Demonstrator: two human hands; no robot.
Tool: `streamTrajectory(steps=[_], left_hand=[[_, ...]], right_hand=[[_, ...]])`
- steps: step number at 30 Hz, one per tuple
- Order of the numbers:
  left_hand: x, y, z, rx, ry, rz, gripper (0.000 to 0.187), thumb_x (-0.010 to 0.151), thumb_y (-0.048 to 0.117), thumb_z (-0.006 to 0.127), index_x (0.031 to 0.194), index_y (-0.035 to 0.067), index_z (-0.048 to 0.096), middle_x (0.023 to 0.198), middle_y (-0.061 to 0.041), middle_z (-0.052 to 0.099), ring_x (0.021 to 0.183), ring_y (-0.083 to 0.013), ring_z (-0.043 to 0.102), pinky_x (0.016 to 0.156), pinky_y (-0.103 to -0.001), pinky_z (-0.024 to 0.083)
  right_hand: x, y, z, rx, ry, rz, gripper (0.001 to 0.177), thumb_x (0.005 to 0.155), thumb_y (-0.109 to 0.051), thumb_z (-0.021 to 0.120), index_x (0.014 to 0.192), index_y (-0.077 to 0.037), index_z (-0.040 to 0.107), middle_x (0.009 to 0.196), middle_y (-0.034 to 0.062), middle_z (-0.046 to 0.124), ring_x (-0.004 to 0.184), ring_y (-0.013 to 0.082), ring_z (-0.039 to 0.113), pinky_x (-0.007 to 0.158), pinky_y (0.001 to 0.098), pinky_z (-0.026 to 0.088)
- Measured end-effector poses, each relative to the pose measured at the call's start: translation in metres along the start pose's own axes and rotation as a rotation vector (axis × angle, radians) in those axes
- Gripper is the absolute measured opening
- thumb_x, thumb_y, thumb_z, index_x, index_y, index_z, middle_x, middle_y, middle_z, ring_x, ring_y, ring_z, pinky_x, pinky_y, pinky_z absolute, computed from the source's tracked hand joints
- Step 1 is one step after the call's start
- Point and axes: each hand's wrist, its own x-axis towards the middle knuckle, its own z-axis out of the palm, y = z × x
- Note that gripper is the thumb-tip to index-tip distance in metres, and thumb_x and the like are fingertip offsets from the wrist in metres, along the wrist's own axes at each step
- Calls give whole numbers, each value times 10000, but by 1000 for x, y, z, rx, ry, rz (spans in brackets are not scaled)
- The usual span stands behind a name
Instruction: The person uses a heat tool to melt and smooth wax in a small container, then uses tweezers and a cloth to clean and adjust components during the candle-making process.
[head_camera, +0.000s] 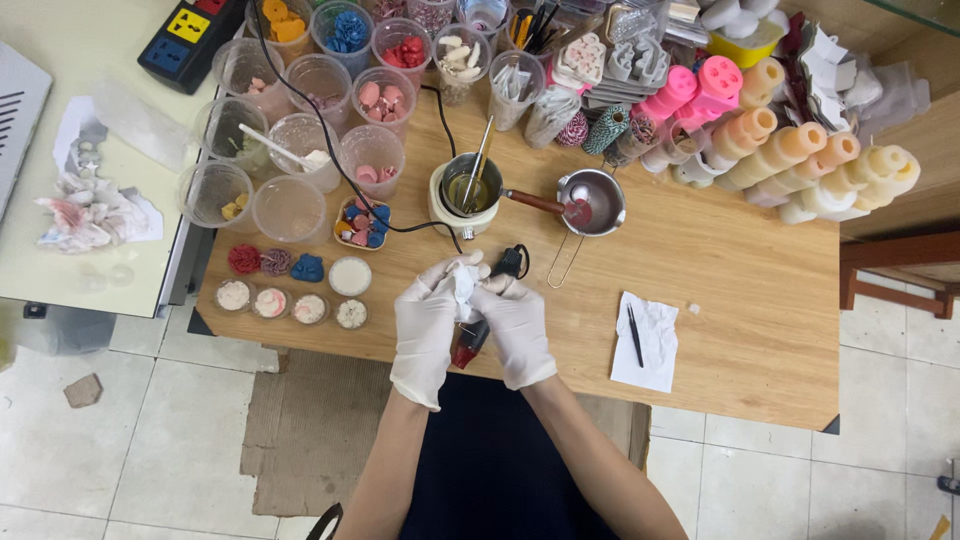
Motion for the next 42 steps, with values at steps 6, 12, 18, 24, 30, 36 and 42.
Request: streamTrajectory(steps=[6,12,18,24,30,36,42], left_hand=[[-6,7,5,-10,-24,-6,304,1014,138,597,1259,3,717,1151,-139,758,897,-109,710,777,-256,582],[-1,10,-24,-243,-163,194,462,983,57,545,1444,90,540,1369,-168,648,1166,-141,687,1017,-271,542],[-21,-14,-21,100,304,652,186,1079,53,604,1261,16,610,1082,-85,663,884,-112,600,779,-238,502],[-21,-17,17,-21,14,217,189,931,18,724,1104,-14,653,1030,-65,703,911,-99,657,787,-242,559],[0,-27,-24,-320,-97,8,169,999,115,724,1089,-5,646,966,-72,695,880,-134,655,823,-268,553],[3,6,-52,-734,-1,-466,313,922,347,718,1116,103,684,965,13,692,852,-151,646,748,-290,513],[1,33,-83,-800,-52,-321,282,926,300,722,1147,126,700,972,35,684,849,-130,637,757,-286,510]], right_hand=[[6,11,-9,-62,-16,14,94,887,-22,716,806,-19,669,748,56,699,638,117,627,632,268,524],[-2,-8,-11,-26,32,-156,63,868,37,696,845,-19,678,770,40,678,668,109,617,663,259,517],[-20,-32,-2,-75,60,-345,124,859,70,728,875,-27,653,909,34,706,789,75,640,756,231,534],[-41,-40,11,-663,110,-846,201,843,48,823,860,11,627,938,49,713,812,101,679,763,244,568],[-36,-35,14,-141,21,-237,124,827,-2,809,893,-1,704,937,51,746,813,112,704,757,244,586],[1,-7,-26,184,-143,36,166,908,-148,793,948,-21,693,917,72,730,841,159,687,828,339,590],[31,14,-56,272,-176,205,173,940,-203,715,1009,-45,692,1090,58,737,1048,172,694,989,334,544]])
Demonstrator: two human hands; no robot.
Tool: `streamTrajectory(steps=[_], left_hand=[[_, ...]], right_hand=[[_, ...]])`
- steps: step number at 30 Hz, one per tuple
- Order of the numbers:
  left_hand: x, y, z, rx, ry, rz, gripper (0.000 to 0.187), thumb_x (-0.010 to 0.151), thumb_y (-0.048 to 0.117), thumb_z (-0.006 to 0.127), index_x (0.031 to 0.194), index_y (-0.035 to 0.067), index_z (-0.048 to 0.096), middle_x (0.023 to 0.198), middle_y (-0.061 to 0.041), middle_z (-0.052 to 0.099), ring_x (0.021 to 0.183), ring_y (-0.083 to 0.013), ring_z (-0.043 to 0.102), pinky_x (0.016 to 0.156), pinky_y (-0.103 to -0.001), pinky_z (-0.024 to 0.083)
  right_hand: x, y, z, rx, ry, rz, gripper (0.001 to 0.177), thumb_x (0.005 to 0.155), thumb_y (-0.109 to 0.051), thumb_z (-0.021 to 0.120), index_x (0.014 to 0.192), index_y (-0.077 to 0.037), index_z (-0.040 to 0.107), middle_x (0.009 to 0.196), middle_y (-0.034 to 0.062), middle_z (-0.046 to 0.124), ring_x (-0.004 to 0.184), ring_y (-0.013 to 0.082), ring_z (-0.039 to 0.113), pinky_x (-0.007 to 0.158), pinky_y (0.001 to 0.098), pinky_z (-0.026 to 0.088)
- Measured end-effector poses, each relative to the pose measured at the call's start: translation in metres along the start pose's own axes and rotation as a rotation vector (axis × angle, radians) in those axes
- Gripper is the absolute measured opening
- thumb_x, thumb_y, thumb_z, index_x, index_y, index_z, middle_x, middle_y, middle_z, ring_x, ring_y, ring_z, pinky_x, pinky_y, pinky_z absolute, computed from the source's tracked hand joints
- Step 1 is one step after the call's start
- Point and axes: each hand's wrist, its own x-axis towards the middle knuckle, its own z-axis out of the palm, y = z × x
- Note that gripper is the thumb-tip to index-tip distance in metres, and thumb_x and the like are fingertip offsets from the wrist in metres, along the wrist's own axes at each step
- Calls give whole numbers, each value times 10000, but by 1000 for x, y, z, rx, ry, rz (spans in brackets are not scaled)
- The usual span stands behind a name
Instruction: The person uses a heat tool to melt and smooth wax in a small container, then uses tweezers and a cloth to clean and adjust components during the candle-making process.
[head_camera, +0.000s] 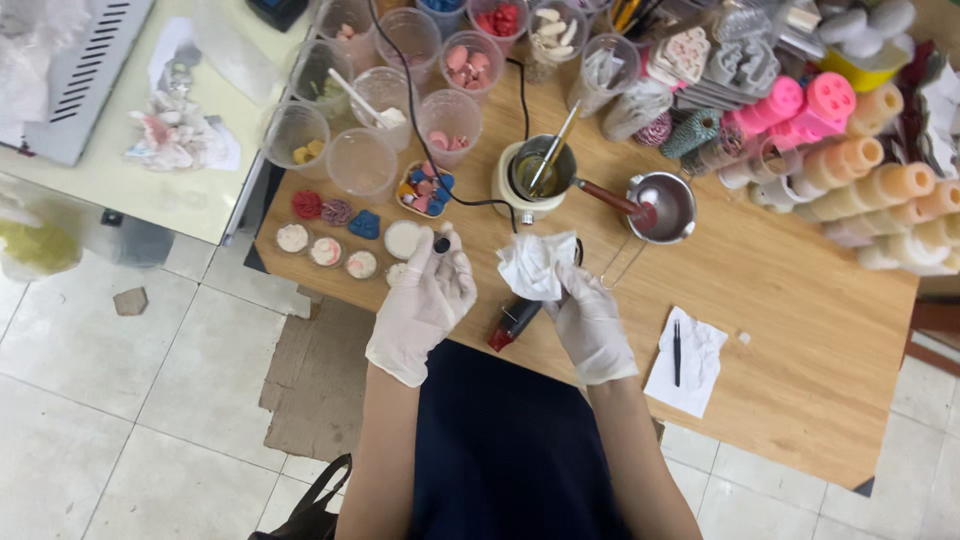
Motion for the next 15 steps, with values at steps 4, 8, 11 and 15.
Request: streamTrajectory(steps=[4,8,11,15], left_hand=[[5,50,-32,295,-89,657,240,969,173,757,1159,36,705,1031,-18,678,908,-137,639,800,-254,498],[5,130,-74,837,548,1460,238,883,-11,784,1117,-15,742,1062,-15,656,931,-95,650,859,-243,547],[8,184,-98,730,788,1566,239,864,-51,781,1101,-33,758,1030,-28,633,887,-109,664,796,-250,561],[17,226,-116,832,951,1522,262,900,-45,754,1161,-28,745,1034,-72,664,840,-144,628,699,-268,541]], right_hand=[[-5,8,-5,-165,62,-5,177,953,-173,678,1037,-18,690,1103,92,726,1045,203,693,981,378,548],[6,25,-18,-303,126,43,134,937,-132,675,1028,-36,661,1050,83,725,992,226,710,949,389,589],[21,49,-18,-497,182,96,168,929,-127,715,1055,-18,690,985,94,718,900,213,704,855,355,581],[26,71,-4,-599,188,125,188,892,-139,735,1038,-26,698,960,50,722,848,143,704,800,295,582]])
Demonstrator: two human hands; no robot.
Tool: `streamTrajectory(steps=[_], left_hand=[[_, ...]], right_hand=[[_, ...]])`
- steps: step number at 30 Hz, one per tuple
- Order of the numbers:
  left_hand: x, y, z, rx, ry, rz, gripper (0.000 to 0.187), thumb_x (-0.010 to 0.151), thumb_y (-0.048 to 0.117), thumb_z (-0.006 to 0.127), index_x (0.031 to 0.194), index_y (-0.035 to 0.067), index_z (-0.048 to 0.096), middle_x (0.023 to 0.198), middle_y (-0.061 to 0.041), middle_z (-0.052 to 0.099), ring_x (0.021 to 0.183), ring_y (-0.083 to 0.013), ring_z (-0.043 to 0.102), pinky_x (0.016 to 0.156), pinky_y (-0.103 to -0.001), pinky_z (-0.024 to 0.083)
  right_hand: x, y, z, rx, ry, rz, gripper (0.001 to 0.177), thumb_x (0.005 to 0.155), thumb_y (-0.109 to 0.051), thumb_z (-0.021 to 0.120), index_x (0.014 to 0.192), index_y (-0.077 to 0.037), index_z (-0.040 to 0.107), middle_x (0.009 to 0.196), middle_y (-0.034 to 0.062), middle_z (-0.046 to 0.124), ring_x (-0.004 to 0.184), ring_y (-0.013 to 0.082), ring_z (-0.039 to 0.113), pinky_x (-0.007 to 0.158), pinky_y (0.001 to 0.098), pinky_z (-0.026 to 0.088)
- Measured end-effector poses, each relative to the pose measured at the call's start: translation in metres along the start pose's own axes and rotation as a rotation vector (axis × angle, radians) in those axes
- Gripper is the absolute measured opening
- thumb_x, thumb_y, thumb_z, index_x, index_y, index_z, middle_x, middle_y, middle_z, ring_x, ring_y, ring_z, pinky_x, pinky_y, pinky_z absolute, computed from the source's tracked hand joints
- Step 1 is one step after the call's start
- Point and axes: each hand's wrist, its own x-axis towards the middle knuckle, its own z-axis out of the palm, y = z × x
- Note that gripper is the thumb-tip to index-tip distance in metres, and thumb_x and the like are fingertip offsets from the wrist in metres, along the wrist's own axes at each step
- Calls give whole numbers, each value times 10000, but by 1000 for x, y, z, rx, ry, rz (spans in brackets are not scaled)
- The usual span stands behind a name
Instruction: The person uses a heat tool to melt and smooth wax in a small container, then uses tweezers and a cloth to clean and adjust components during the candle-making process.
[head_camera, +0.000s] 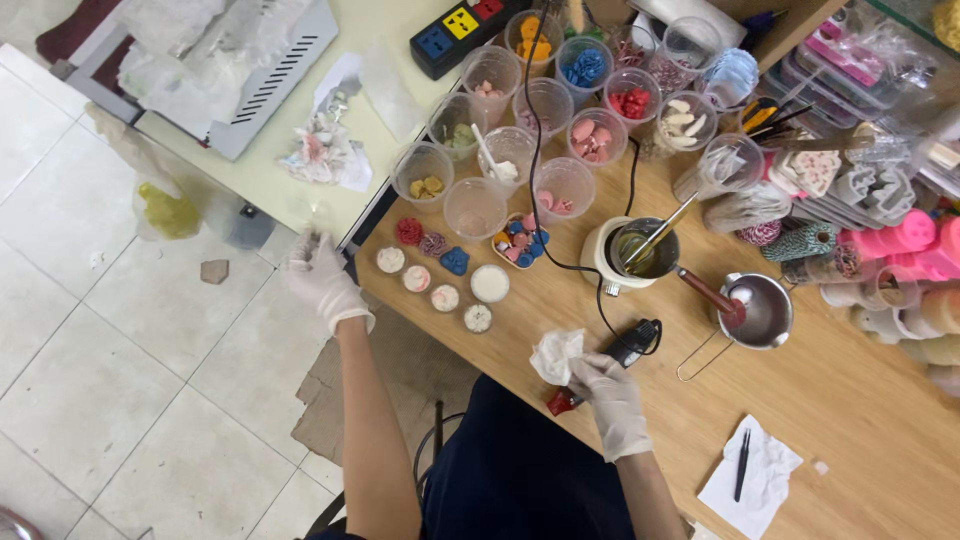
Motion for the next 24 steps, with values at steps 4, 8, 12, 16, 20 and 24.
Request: streamTrajectory(steps=[4,8,12,16,20,24], left_hand=[[24,-33,13,-96,-82,20,363,869,-63,735,1226,-23,685,1117,-72,721,909,-137,679,753,-278,565],[39,-63,13,-30,-43,188,469,892,-110,794,1330,-23,648,1230,-133,700,1104,-196,680,988,-321,587],[17,-35,9,3,45,368,643,857,-94,822,1430,-13,541,1358,-126,599,1231,-231,605,1028,-354,584],[-42,80,5,0,-110,320,544,942,21,782,1448,29,583,1299,-137,646,1189,-270,632,968,-398,600],[-110,238,-14,639,-763,414,486,963,244,704,1425,112,630,1161,-146,713,1048,-334,670,860,-456,517],[-183,296,-36,826,-1364,1113,419,882,407,620,1237,194,684,1113,-118,753,807,-268,715,671,-462,550]], right_hand=[[3,-1,17,-155,21,-3,212,910,-148,778,1018,18,703,835,80,684,697,127,589,622,290,476],[9,2,28,-207,42,-124,224,883,-120,766,1028,40,704,862,70,720,755,133,643,699,273,536],[15,6,34,-256,105,-189,263,889,-95,721,1133,4,709,953,50,747,877,128,674,803,245,535],[11,4,31,-71,27,-273,315,902,-48,688,1212,-8,657,1090,38,724,995,131,683,891,243,537],[-18,-14,19,-105,89,-103,281,978,-78,676,1253,-24,688,1001,91,670,884,158,626,793,285,510],[-37,-24,-7,-123,109,-229,269,996,-83,663,1255,-19,700,1036,82,682,889,129,616,823,273,529]])
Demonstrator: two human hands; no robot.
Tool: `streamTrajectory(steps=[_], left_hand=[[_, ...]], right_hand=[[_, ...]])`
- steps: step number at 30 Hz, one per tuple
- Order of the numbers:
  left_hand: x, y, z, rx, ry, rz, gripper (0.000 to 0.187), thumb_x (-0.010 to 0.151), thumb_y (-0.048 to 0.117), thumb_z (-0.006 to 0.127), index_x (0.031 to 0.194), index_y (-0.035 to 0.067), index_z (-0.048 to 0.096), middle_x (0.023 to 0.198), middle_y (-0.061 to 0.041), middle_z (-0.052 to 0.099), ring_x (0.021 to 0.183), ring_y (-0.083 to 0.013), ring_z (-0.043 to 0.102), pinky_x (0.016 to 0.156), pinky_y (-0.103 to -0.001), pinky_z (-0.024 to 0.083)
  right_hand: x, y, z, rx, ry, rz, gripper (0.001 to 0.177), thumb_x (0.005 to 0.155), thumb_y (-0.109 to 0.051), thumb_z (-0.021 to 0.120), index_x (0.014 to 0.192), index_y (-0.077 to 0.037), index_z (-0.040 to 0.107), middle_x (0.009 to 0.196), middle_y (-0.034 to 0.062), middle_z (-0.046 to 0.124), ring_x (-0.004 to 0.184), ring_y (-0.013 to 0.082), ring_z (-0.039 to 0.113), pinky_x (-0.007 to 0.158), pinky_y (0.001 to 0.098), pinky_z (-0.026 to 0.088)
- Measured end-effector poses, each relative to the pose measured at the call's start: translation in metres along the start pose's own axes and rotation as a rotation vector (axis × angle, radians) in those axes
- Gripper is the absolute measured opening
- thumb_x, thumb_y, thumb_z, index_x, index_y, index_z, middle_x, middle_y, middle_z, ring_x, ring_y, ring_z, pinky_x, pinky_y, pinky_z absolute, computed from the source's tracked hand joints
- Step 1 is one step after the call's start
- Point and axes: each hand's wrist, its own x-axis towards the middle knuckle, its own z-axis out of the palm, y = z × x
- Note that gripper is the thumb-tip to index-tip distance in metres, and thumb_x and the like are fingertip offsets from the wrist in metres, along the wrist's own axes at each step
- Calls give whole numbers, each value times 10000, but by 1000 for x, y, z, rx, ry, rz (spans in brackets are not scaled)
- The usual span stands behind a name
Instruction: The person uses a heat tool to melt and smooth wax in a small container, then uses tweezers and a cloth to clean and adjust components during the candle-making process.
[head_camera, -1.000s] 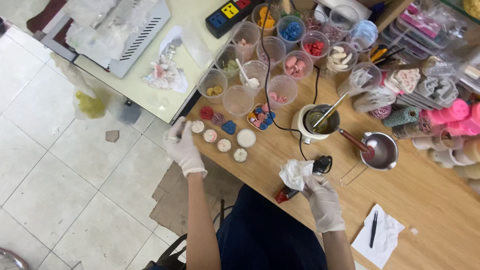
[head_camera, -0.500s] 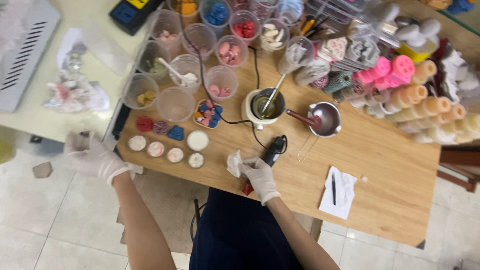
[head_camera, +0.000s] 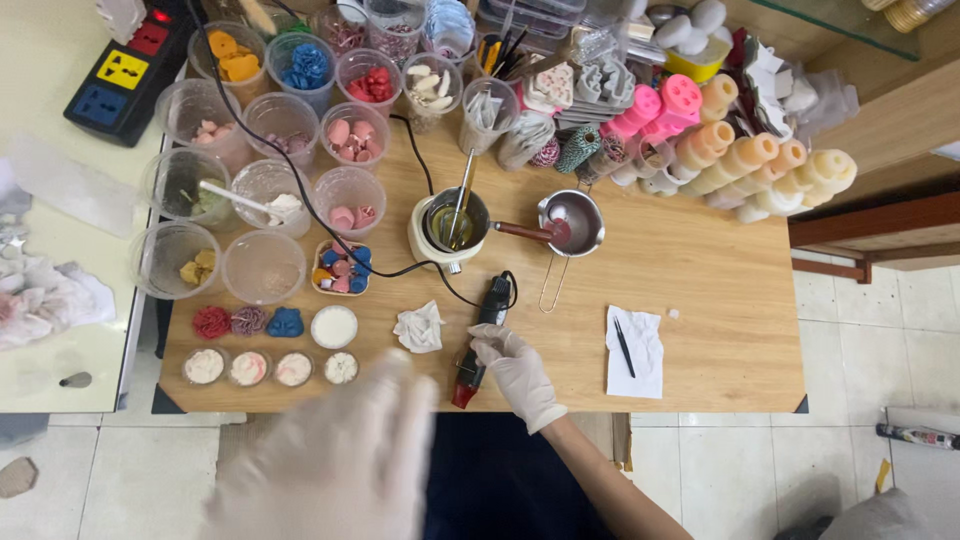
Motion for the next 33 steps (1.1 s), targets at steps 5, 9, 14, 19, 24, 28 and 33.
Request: streamTrajectory(steps=[5,9,14,19,24,28,33], left_hand=[[-9,59,25,-43,111,704,386,877,359,599,1196,162,694,1117,-167,752,734,-270,699,612,-473,546],[8,37,27,-35,65,693,381,896,381,589,1186,158,694,1082,-162,748,786,-295,697,668,-481,543],[8,60,9,-20,-22,517,380,919,408,576,1174,152,696,1037,-157,742,851,-327,694,738,-492,539],[19,76,-32,-27,-182,-72,386,942,435,563,1162,147,697,993,-152,737,916,-359,691,808,-502,535],[65,59,78,-296,-468,-491,412,913,467,609,1074,111,741,1035,-170,725,1034,-387,678,900,-500,523],[108,80,253,-154,-677,-383,465,835,437,676,1092,59,762,1097,-172,728,1062,-294,696,908,-382,538],[120,83,373,-28,-284,-419,962,684,381,860,1431,-38,421,1237,-178,621,1100,-328,641,863,-417,543]], right_hand=[[-16,6,-34,24,114,-56,271,962,-72,658,1218,11,687,1179,58,728,950,124,663,855,270,556],[-21,15,-49,114,167,-98,270,951,-70,653,1209,10,655,1197,54,722,1018,108,678,876,272,570],[-17,20,-55,6,168,29,266,946,-100,669,1196,-20,713,1014,86,740,823,143,661,758,282,555],[-12,30,-73,-549,84,110,243,931,-162,623,1129,-92,744,838,81,751,748,151,688,728,304,552],[2,51,-88,-619,54,276,257,975,-289,630,1133,-104,711,845,75,734,761,182,711,751,329,557],[15,71,-94,-452,58,147,316,940,-273,655,1201,-97,689,939,82,759,856,185,714,804,317,553],[21,85,-109,-386,19,195,382,947,-288,673,1282,-106,651,1002,67,750,898,153,696,828,288,534]])
